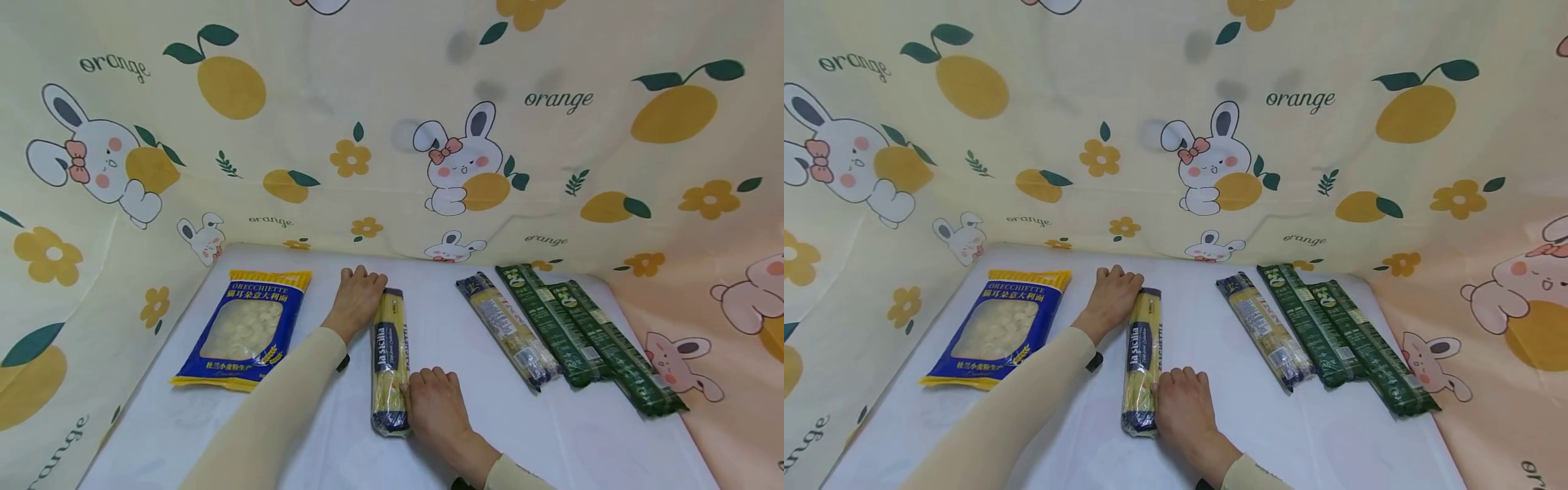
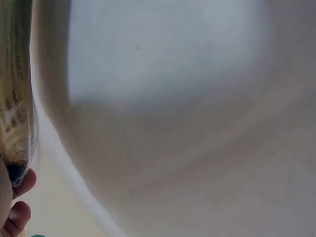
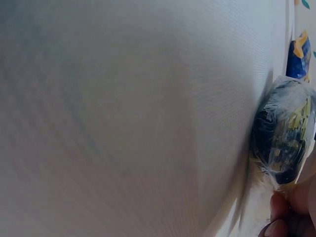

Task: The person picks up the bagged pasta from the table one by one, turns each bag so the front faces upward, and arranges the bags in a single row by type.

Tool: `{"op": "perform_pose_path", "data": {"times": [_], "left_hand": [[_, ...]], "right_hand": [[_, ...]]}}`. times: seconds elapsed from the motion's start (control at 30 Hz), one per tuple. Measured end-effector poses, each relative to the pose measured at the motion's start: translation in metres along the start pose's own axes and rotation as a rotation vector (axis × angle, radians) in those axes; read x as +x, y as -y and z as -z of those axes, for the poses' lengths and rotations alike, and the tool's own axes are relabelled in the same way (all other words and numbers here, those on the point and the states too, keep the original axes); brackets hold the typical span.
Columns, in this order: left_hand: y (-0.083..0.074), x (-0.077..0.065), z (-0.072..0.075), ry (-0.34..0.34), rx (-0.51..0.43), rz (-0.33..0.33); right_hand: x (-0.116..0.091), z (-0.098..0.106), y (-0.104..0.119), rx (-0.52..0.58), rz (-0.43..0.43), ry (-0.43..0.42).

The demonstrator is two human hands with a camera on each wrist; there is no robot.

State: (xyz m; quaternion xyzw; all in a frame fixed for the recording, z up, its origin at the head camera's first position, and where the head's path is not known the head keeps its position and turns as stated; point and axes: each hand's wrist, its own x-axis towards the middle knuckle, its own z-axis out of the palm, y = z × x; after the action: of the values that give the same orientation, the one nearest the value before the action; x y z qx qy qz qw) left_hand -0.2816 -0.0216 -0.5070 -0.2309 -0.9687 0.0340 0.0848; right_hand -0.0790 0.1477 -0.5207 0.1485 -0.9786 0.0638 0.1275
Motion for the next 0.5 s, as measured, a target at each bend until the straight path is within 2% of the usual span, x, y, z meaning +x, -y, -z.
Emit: {"op": "perform_pose_path", "data": {"times": [0.2, 0.5], "left_hand": [[-0.0001, -0.0004, -0.0037, 0.027, 0.043, -0.017], [0.0005, -0.0009, -0.0077, 0.027, 0.067, -0.033]], "right_hand": [[-0.001, -0.0005, -0.0001, -0.017, 0.005, 0.0], [-0.0012, -0.0006, -0.0005, -0.021, 0.002, 0.014]]}}
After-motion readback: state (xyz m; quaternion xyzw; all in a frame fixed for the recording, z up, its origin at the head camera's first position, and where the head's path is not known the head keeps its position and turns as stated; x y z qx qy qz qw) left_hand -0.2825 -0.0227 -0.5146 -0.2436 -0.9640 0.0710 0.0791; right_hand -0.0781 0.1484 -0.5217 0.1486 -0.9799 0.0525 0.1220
